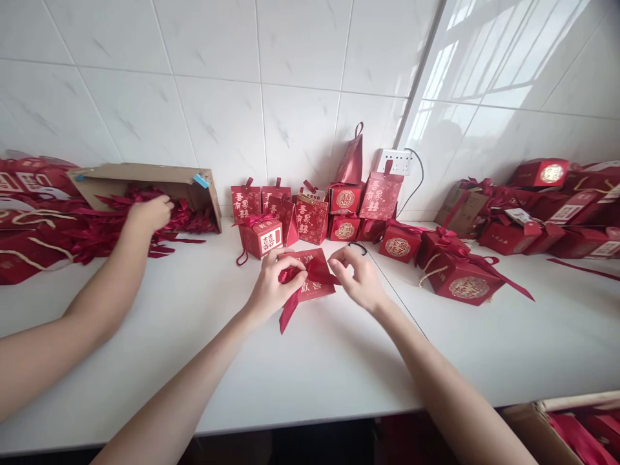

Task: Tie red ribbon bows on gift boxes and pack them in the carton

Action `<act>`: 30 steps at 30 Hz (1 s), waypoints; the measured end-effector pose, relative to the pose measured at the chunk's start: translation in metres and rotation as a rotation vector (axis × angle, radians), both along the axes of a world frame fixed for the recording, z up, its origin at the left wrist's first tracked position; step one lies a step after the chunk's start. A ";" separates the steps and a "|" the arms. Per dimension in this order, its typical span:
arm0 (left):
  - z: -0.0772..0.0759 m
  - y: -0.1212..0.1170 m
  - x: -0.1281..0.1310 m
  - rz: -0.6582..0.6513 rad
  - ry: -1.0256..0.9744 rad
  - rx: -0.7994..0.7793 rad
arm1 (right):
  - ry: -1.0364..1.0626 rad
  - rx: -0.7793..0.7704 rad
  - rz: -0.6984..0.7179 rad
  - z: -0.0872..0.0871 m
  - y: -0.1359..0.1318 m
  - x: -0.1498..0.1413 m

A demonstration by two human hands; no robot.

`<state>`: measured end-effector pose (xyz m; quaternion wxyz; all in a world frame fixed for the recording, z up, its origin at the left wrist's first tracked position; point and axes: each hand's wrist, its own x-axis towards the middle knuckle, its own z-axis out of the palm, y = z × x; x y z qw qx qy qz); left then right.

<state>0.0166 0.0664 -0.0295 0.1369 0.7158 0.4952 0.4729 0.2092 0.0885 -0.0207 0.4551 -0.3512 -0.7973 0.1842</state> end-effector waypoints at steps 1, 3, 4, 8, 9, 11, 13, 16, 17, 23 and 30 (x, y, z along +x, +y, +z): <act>0.000 -0.001 0.000 -0.003 0.002 0.000 | -0.059 -0.165 -0.007 0.004 0.005 0.006; 0.000 -0.002 0.000 -0.010 -0.003 0.003 | -0.144 -0.427 0.081 0.009 0.012 0.014; -0.001 -0.002 0.000 -0.014 -0.006 0.006 | -0.145 -0.512 0.143 0.009 0.014 0.017; -0.002 -0.002 0.001 -0.015 0.003 0.011 | -0.054 -0.657 0.304 0.007 0.017 0.019; -0.002 -0.001 0.001 -0.014 0.009 0.010 | -0.064 -0.679 0.328 0.007 0.018 0.020; -0.001 -0.001 0.001 -0.011 0.022 0.010 | -0.125 -0.722 0.359 0.007 0.019 0.021; 0.000 -0.001 0.001 -0.012 0.036 0.010 | -0.197 -0.755 0.370 0.009 0.020 0.024; 0.001 -0.001 0.001 -0.007 0.046 0.010 | -0.263 -0.776 0.376 0.012 0.020 0.027; 0.001 -0.001 0.001 -0.005 0.049 0.006 | -0.277 -0.779 0.377 0.013 0.019 0.028; 0.001 -0.001 0.001 -0.012 0.017 -0.031 | -0.380 -0.811 0.379 0.018 0.015 0.031; -0.001 0.000 0.001 -0.019 0.002 -0.027 | -0.491 -0.861 0.370 0.018 0.016 0.033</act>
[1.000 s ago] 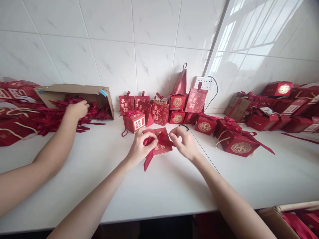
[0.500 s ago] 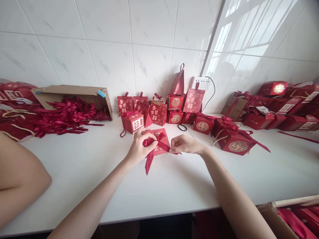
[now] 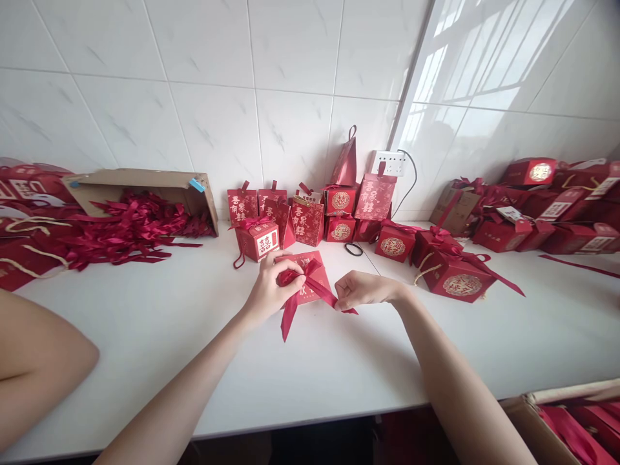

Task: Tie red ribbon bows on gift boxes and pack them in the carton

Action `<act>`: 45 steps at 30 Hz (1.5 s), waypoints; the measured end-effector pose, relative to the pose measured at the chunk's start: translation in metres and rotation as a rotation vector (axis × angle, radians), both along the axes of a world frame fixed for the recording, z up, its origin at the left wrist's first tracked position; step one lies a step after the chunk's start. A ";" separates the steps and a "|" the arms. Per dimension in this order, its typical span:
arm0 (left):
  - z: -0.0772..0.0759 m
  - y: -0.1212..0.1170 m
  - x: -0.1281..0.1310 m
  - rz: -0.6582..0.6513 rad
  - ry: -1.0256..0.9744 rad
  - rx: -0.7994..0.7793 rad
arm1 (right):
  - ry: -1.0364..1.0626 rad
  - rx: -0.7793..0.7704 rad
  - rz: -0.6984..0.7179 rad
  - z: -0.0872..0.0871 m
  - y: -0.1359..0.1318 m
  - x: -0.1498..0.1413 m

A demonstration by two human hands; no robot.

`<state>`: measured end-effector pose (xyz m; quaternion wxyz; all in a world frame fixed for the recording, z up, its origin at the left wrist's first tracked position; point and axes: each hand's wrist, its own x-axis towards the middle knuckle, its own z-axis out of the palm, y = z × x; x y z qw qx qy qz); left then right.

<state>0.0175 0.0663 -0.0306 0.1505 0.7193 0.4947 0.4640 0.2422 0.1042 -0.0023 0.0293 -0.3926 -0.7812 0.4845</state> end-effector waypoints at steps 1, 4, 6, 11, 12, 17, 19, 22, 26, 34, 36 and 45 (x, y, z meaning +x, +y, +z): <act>0.000 0.000 0.000 -0.001 0.002 0.001 | -0.017 -0.009 0.014 -0.001 0.001 0.001; -0.001 0.001 -0.001 0.005 0.002 0.001 | -0.043 0.006 0.029 -0.002 0.005 0.004; -0.001 0.001 -0.001 0.004 0.001 0.004 | 0.084 0.160 -0.107 -0.004 0.005 0.001; -0.002 0.001 0.000 -0.050 -0.005 0.055 | 0.499 0.600 -0.441 -0.012 -0.004 -0.029; -0.002 0.000 0.000 -0.059 -0.010 0.058 | 0.511 0.628 -0.443 -0.015 -0.007 -0.035; -0.005 -0.002 0.001 -0.008 -0.042 0.107 | 0.542 0.677 -0.499 -0.027 -0.010 -0.050; -0.008 -0.001 0.001 0.059 -0.073 0.165 | 0.584 0.655 -0.494 -0.031 -0.008 -0.050; -0.012 0.002 0.001 0.136 -0.098 0.215 | 0.625 0.666 -0.487 -0.034 -0.007 -0.050; -0.016 0.001 0.003 0.174 -0.127 0.232 | 0.666 0.708 -0.513 -0.038 -0.008 -0.054; -0.016 -0.001 0.005 0.223 -0.126 0.270 | 0.780 0.539 -0.561 -0.043 -0.013 -0.057; -0.015 -0.001 0.004 0.227 -0.116 0.274 | 0.822 0.394 -0.556 -0.042 -0.013 -0.056; -0.016 0.000 0.002 0.204 -0.064 0.323 | 1.056 0.023 -0.544 -0.046 -0.005 -0.054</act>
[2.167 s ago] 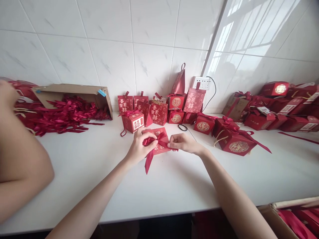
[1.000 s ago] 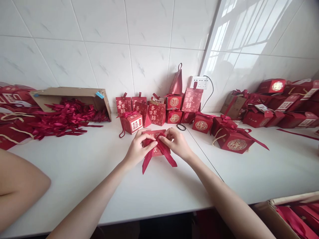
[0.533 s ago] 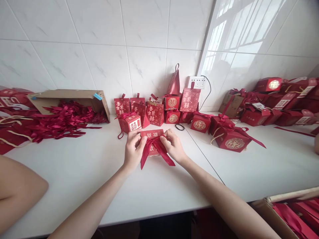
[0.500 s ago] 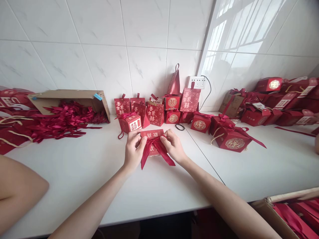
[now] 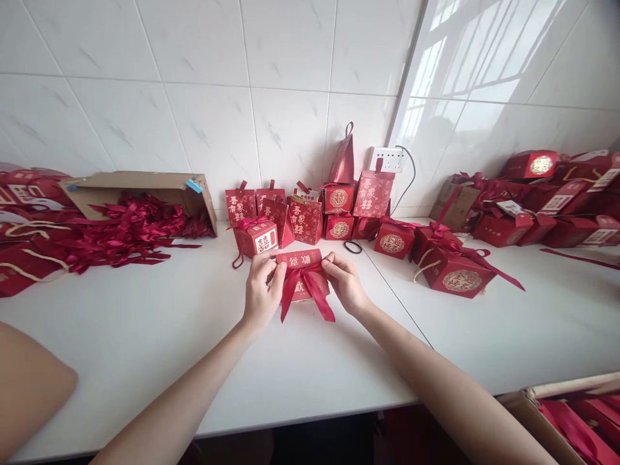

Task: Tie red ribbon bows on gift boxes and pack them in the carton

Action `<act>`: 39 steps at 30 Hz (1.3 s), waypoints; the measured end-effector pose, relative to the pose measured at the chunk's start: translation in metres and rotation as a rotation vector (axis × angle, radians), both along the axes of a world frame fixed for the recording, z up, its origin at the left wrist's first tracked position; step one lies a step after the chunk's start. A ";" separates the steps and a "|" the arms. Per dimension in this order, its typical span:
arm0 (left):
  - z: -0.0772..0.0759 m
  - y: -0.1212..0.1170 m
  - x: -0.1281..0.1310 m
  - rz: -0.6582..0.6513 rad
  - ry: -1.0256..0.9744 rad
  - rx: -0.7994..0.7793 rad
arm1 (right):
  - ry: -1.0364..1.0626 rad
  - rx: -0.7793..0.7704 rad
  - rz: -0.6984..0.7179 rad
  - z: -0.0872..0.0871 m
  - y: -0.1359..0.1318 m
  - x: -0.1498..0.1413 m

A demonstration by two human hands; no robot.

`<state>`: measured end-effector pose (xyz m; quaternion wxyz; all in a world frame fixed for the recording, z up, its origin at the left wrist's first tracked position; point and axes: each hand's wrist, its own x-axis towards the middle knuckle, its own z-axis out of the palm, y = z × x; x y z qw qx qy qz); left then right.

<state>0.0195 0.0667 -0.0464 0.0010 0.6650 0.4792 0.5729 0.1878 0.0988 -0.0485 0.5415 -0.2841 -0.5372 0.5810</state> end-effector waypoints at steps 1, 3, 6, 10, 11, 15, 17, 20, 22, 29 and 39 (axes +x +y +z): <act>-0.001 0.001 0.000 -0.002 0.007 0.016 | 0.001 -0.010 0.004 -0.001 0.001 0.000; -0.002 0.002 -0.001 -0.004 0.018 0.054 | -0.017 -0.021 0.004 -0.003 0.003 -0.001; -0.004 0.004 -0.001 -0.001 0.011 0.093 | -0.050 -0.021 -0.020 -0.002 0.002 -0.001; -0.003 0.005 0.000 0.009 -0.028 0.093 | -0.247 0.446 -0.396 0.007 -0.009 0.005; -0.003 0.004 0.000 0.002 -0.035 0.085 | -0.328 0.673 -0.496 0.009 -0.013 0.006; -0.001 0.001 0.001 -0.039 -0.042 0.051 | -0.657 1.424 -0.468 0.009 -0.029 -0.001; 0.000 -0.001 0.001 -0.037 -0.050 0.036 | -0.799 1.586 -0.413 0.006 -0.033 -0.009; 0.001 0.000 0.001 -0.031 -0.060 0.023 | -0.908 1.626 -0.398 0.000 -0.034 -0.017; 0.001 0.002 0.001 -0.035 -0.065 0.021 | -0.905 1.591 -0.387 -0.002 -0.032 -0.017; 0.005 0.003 -0.001 -0.111 -0.077 -0.035 | -0.834 1.572 -0.337 -0.001 -0.029 -0.012; 0.015 -0.004 0.001 -0.197 0.068 -0.253 | -0.754 1.627 -0.341 -0.002 -0.030 -0.013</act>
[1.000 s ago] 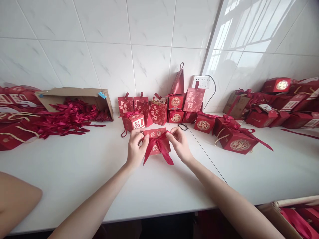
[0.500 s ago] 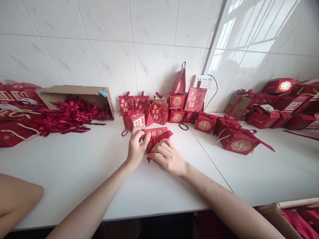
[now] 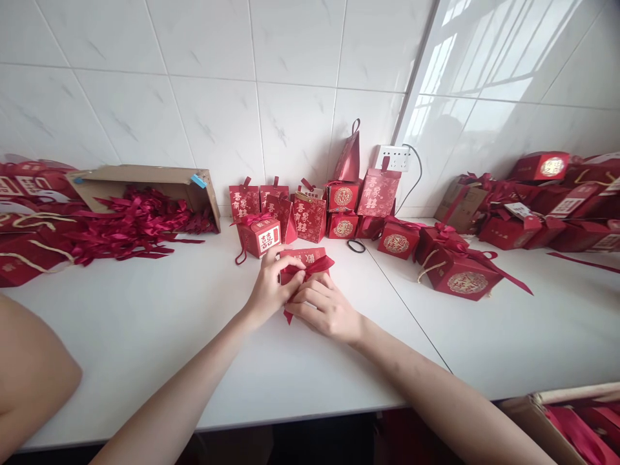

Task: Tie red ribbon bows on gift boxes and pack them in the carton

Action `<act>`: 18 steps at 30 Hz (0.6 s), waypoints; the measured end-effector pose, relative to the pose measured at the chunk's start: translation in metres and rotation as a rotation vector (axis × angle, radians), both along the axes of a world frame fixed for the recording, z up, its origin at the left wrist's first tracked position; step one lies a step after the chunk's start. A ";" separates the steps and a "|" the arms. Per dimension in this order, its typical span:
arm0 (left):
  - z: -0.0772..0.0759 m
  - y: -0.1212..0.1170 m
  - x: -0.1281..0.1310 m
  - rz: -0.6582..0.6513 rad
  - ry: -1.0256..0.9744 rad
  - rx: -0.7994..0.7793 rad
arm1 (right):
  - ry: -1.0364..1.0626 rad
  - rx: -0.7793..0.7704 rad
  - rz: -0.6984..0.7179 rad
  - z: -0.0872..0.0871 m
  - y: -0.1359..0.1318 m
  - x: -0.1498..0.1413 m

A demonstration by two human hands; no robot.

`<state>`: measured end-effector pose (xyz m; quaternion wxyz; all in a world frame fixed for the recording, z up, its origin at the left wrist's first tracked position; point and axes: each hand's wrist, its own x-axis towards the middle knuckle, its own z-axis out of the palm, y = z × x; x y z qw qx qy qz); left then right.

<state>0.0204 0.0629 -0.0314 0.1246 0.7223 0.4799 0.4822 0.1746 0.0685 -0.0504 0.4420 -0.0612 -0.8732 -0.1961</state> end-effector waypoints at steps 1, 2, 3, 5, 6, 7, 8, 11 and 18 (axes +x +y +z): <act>0.001 0.000 0.000 0.003 0.000 -0.017 | -0.005 -0.004 0.004 0.000 -0.001 0.000; 0.002 0.000 0.000 0.004 -0.001 -0.030 | -0.012 -0.009 0.006 0.000 -0.001 0.000; 0.002 -0.001 0.001 0.006 -0.002 -0.039 | -0.018 -0.016 0.007 0.000 -0.002 0.000; 0.003 -0.001 0.001 0.012 -0.006 -0.048 | -0.033 -0.024 0.005 -0.001 -0.002 0.000; 0.003 -0.001 0.002 0.015 -0.008 -0.050 | -0.044 -0.025 0.003 -0.001 -0.002 0.000; 0.003 -0.001 0.002 0.017 -0.008 -0.049 | -0.055 -0.026 0.000 -0.002 -0.002 0.000; 0.002 -0.001 0.002 0.018 -0.005 -0.047 | -0.065 -0.026 -0.002 -0.002 -0.002 0.000; 0.000 0.000 0.002 0.023 0.000 -0.029 | -0.082 -0.027 -0.004 -0.004 -0.002 0.000; -0.001 0.002 0.002 0.052 0.019 0.035 | -0.152 -0.024 -0.002 -0.008 -0.005 -0.002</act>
